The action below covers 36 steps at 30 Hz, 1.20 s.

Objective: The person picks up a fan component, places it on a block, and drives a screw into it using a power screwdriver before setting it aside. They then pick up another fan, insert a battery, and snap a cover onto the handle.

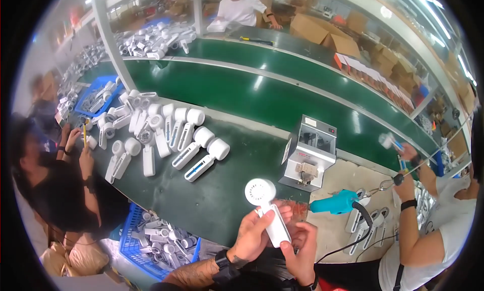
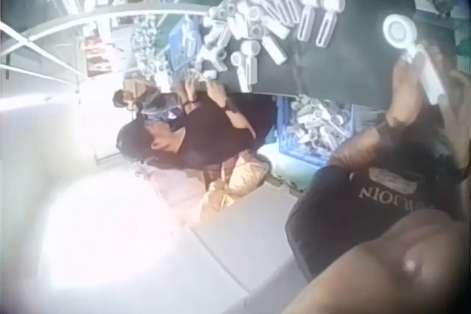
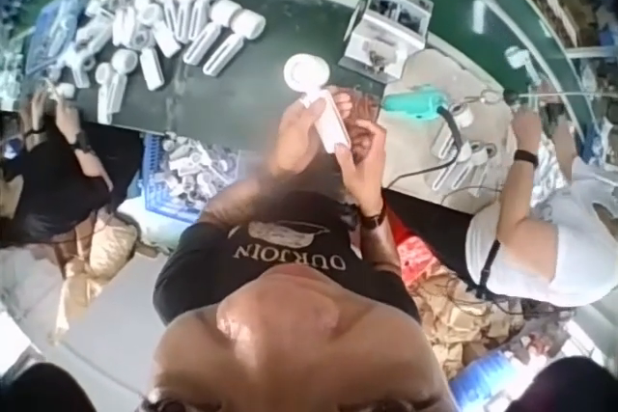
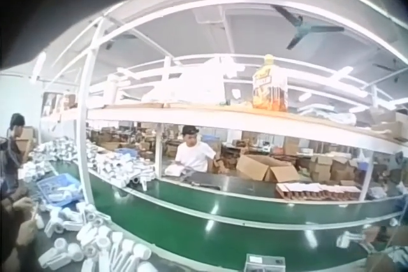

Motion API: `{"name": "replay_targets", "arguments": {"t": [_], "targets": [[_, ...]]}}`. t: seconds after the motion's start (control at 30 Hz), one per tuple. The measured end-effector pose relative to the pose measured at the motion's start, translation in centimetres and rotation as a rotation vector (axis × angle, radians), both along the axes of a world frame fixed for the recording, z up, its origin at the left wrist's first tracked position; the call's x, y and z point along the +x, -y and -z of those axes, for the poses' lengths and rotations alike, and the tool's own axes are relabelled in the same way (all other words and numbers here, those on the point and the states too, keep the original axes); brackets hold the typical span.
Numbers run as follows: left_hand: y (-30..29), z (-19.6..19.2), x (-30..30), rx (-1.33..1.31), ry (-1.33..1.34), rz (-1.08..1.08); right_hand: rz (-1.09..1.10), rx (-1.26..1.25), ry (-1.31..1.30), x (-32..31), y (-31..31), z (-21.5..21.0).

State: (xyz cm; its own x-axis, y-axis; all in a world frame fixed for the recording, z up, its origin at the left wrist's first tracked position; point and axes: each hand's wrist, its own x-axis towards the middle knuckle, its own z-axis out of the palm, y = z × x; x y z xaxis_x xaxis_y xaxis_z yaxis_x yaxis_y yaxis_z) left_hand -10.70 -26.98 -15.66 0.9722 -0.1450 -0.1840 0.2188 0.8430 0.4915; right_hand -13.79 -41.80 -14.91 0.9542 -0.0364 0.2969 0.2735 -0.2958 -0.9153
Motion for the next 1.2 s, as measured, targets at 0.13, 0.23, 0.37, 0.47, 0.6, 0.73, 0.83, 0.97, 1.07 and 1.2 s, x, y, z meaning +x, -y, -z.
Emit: {"name": "replay_targets", "arguments": {"t": [0.13,0.23,0.37,0.47,0.6,0.73,0.83,0.97,1.07,1.2], "targets": [[-0.6,-0.4,0.3,0.025,-0.007,-0.034,-0.272,0.220,-0.605,-0.2,1.4,0.8],[-0.4,-0.1,0.7,0.017,-0.042,-0.031,-0.247,0.146,-0.671,0.0,0.0,1.0],[-1.0,-0.2,0.4,0.026,0.068,-0.089,-0.203,-0.130,-0.170,0.7,-1.5,0.3],[-1.4,0.0,1.0,0.034,0.043,-0.113,-0.215,-0.228,-0.234,1.6,-1.9,-1.4],[-1.4,1.4,2.0,0.037,0.069,-0.104,-0.122,-0.074,-0.039,2.5,-3.0,0.0],[-1.4,1.6,1.0,0.114,0.099,-0.177,-0.168,0.030,-0.074,1.4,-3.3,0.4],[-2.3,1.4,0.9,0.106,0.182,-0.173,-0.181,0.072,-0.087,1.2,-3.9,0.1],[-3.0,2.8,0.1,0.054,0.114,-0.111,-0.308,-0.028,-0.123,0.9,-2.6,-0.5],[-2.8,2.8,0.5,0.078,0.155,-0.095,-0.203,-0.082,-0.026,0.9,-2.9,0.6],[-3.3,2.6,1.4,0.198,0.201,-0.023,-0.229,-0.097,-0.039,1.4,-2.2,1.8]]}}
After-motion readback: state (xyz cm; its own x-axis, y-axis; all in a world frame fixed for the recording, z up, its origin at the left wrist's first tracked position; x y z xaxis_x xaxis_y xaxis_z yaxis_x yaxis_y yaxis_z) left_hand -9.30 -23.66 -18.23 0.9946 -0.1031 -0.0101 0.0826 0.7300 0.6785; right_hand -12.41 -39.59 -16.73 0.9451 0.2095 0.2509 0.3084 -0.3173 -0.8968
